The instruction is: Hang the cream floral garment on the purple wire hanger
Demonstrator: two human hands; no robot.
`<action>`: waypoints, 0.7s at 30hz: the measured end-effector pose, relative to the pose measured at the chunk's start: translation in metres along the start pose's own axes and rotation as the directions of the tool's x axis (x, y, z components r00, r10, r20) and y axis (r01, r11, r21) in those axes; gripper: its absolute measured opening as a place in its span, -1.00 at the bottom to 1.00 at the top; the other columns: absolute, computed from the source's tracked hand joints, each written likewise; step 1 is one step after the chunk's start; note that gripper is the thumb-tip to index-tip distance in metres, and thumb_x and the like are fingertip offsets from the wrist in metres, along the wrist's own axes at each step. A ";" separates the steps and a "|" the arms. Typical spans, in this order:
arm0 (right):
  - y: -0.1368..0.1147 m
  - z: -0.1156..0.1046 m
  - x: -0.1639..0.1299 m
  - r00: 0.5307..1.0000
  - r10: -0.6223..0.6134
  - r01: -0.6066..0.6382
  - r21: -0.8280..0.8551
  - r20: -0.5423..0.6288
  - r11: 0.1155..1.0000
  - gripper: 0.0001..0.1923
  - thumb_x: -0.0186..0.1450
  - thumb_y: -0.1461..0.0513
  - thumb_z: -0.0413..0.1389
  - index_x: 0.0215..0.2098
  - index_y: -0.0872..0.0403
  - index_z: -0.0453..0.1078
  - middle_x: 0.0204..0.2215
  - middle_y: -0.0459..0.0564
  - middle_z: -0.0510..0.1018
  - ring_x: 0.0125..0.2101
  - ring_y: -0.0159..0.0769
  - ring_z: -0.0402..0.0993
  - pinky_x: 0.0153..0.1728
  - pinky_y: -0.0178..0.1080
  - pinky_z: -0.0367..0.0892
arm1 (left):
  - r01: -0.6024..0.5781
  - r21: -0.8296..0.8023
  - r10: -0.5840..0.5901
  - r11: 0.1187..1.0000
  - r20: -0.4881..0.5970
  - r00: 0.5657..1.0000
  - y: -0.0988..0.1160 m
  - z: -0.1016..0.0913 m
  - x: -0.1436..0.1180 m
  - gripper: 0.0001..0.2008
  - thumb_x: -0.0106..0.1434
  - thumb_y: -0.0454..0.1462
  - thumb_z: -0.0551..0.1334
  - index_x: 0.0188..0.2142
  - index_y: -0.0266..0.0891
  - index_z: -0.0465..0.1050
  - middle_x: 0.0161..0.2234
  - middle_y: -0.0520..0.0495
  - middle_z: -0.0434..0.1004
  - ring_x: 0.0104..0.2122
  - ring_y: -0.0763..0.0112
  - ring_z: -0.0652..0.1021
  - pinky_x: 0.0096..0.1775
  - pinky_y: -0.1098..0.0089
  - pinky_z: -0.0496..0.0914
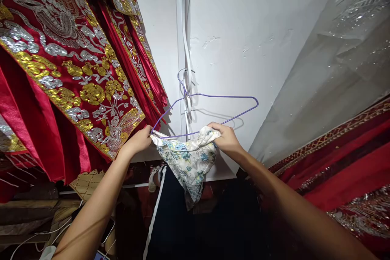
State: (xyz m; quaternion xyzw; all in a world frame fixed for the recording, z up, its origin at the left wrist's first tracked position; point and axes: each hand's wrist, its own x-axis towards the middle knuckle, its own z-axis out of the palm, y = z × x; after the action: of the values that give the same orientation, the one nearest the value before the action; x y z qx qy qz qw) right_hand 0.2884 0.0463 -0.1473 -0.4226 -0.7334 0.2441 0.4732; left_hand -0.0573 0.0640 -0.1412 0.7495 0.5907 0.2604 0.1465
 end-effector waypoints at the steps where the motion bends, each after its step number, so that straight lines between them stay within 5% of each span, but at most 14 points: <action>1: 0.000 -0.001 -0.001 1.000 0.006 -0.006 0.003 0.002 1.000 -0.71 0.04 0.35 0.00 -0.34 0.09 0.52 -0.40 -0.07 0.61 -0.29 -0.20 0.53 -0.27 -0.27 0.32 | -0.054 -0.019 0.053 0.998 -0.035 0.998 0.003 0.000 0.000 -0.59 0.11 -0.47 0.12 -0.06 -0.15 0.43 -0.22 -0.14 0.64 -0.21 0.12 0.61 -0.10 0.28 0.40; 5: 0.001 -0.004 -0.001 1.000 0.022 -0.022 -0.016 0.012 1.000 -0.70 0.04 0.36 0.00 -0.34 0.08 0.52 -0.41 -0.07 0.61 -0.29 -0.19 0.52 -0.27 -0.27 0.31 | -0.239 -0.062 0.221 0.969 -0.211 0.952 0.021 -0.004 -0.008 -0.45 0.18 -0.49 0.06 0.14 -0.12 0.36 0.04 -0.16 0.58 0.02 0.13 0.56 0.06 0.25 0.37; 13: -0.005 0.013 0.001 0.994 0.012 -0.022 0.094 0.108 0.995 -0.70 0.05 0.36 -0.01 -0.35 0.10 0.52 -0.39 -0.06 0.61 -0.31 -0.23 0.52 -0.31 -0.30 0.31 | -0.320 -0.064 0.279 0.945 -0.352 0.894 0.043 -0.011 -0.005 -0.57 0.29 -0.41 0.07 0.11 -0.16 0.44 0.00 -0.12 0.60 -0.06 0.20 0.59 0.05 0.28 0.39; 16: -0.004 0.011 -0.001 0.994 0.045 -0.056 0.100 0.104 0.993 -0.46 0.04 0.41 -0.02 -0.06 0.06 0.53 -0.34 -0.06 0.62 -0.32 -0.25 0.52 -0.33 -0.31 0.32 | -0.320 -0.083 0.274 0.944 -0.344 0.898 0.039 -0.011 0.006 -0.59 0.29 -0.41 0.04 0.07 -0.21 0.47 -0.07 -0.12 0.62 -0.11 0.24 0.59 0.03 0.29 0.41; 18: 0.002 -0.001 -0.003 0.997 0.071 -0.072 0.112 0.011 0.991 -0.24 0.05 0.44 0.01 0.23 0.03 0.37 -0.31 -0.03 0.64 -0.34 -0.24 0.54 -0.35 -0.29 0.34 | -0.315 -0.039 0.284 0.948 -0.337 0.897 0.035 -0.013 0.012 -0.57 0.27 -0.43 0.03 0.06 -0.23 0.47 -0.07 -0.14 0.61 -0.10 0.22 0.58 0.05 0.27 0.39; 21: 0.013 -0.033 0.000 0.945 0.062 -0.032 0.098 -0.321 0.995 -0.09 0.12 0.46 0.11 0.43 0.11 0.06 -0.27 0.12 0.65 -0.44 -0.27 0.51 -0.45 -0.27 0.32 | -0.317 0.061 0.317 0.946 -0.368 0.874 0.032 -0.018 0.016 -0.56 0.24 -0.45 0.04 0.05 -0.23 0.48 -0.05 -0.17 0.58 -0.03 0.17 0.54 0.08 0.25 0.37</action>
State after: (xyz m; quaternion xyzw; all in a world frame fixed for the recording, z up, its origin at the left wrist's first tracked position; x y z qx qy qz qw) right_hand 0.3230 0.0513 -0.1432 -0.4521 -0.6237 0.2160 0.6000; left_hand -0.0396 0.0692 -0.1061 0.7728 0.4767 0.4188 -0.0125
